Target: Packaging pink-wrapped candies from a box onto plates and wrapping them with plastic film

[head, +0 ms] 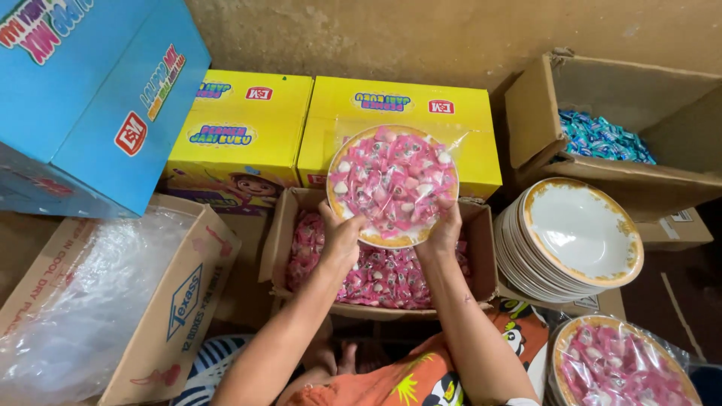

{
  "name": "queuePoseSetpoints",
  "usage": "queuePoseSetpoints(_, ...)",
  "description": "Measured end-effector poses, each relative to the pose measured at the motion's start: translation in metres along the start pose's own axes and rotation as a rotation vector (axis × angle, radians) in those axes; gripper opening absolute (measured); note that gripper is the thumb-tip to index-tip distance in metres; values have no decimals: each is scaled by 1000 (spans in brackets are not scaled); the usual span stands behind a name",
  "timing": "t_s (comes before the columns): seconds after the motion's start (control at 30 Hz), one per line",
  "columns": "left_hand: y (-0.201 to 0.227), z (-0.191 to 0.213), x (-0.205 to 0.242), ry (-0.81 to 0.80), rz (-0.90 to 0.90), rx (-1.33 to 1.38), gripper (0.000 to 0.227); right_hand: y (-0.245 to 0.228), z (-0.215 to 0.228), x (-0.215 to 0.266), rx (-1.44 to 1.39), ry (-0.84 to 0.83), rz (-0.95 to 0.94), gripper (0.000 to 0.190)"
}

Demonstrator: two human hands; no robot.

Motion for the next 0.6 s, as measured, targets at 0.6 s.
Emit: queuePoseSetpoints(0.6,60,-36,43,-100,407,588,71,2,95,-15,-123,-215,-77,82)
Point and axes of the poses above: each hand's wrist, its own x-axis away from the middle knuckle, its own z-axis out of the back of the hand, y = z × x, the point moved 4 cm from there along -x, towards the middle knuckle, and after that the axes turned 11 degrees about x, right-handed, at the moved point
